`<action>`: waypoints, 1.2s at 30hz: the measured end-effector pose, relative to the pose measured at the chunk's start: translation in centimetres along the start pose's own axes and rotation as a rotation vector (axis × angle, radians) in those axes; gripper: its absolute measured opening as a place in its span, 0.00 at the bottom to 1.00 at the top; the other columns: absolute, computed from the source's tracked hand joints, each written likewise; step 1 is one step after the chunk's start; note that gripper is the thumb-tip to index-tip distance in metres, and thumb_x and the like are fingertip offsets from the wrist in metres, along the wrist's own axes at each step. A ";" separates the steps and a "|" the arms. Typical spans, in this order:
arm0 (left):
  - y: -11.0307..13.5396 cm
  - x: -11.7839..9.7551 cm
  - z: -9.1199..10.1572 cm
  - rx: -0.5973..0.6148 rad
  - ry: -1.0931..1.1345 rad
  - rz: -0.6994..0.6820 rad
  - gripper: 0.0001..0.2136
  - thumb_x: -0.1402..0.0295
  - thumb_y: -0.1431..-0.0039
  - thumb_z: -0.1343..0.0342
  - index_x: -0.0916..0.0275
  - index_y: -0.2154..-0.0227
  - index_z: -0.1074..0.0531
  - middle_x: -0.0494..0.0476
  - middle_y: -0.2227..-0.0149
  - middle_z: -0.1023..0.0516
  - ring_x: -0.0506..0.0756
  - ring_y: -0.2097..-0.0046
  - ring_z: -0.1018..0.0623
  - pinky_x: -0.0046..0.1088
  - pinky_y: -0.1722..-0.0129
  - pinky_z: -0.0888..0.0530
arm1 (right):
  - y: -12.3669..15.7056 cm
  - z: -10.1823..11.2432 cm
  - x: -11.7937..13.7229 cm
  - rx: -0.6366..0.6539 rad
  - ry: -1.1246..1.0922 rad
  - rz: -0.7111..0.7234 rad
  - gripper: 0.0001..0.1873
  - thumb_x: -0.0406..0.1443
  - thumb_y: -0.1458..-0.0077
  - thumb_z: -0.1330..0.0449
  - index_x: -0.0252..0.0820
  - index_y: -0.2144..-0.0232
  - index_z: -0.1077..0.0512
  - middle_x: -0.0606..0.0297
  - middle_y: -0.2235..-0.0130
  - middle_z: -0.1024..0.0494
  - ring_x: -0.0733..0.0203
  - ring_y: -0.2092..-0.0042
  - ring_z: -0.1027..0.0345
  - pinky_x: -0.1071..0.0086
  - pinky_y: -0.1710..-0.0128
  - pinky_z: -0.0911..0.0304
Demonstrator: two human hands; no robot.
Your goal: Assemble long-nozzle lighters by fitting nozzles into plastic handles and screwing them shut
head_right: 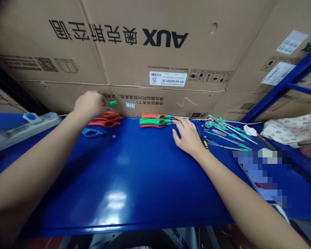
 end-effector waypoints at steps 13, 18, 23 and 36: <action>13.8 -14.6 -2.6 0.245 0.626 -0.679 0.07 0.72 0.46 0.37 0.63 0.76 0.29 0.54 0.65 0.24 0.55 0.62 0.24 0.29 0.63 0.29 | 1.2 3.5 7.1 0.271 -0.609 -0.012 0.11 0.31 0.43 0.40 0.46 0.60 0.37 0.65 0.60 0.28 0.60 0.61 0.32 0.65 0.62 0.34; 15.1 -14.4 -4.4 0.302 0.696 -0.715 0.08 0.66 0.45 0.34 0.62 0.67 0.27 0.54 0.62 0.22 0.56 0.59 0.22 0.28 0.61 0.27 | 1.9 3.6 7.3 0.376 -0.572 0.045 0.14 0.31 0.42 0.40 0.45 0.55 0.37 0.63 0.56 0.29 0.60 0.58 0.33 0.65 0.58 0.35; 16.1 -12.1 -4.5 0.324 0.714 -0.706 0.20 0.65 0.46 0.33 0.60 0.52 0.30 0.57 0.51 0.22 0.59 0.50 0.22 0.35 0.50 0.26 | 2.4 2.6 8.1 0.502 -0.437 0.185 0.08 0.30 0.41 0.41 0.44 0.59 0.33 0.62 0.59 0.26 0.56 0.57 0.33 0.63 0.59 0.35; 15.5 -7.2 -7.8 0.208 0.752 -0.676 0.17 0.65 0.39 0.41 0.58 0.47 0.30 0.57 0.49 0.23 0.58 0.47 0.24 0.38 0.45 0.27 | 2.7 1.2 6.5 0.442 -0.245 0.281 0.07 0.40 0.36 0.39 0.42 0.62 0.28 0.59 0.56 0.25 0.54 0.57 0.31 0.63 0.60 0.35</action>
Point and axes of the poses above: each hand's wrist, its own y-axis away from the middle knuckle, its own z-axis out of the back of the hand, x = y × z, the point moved 5 cm from there along -y, towards the middle knuckle
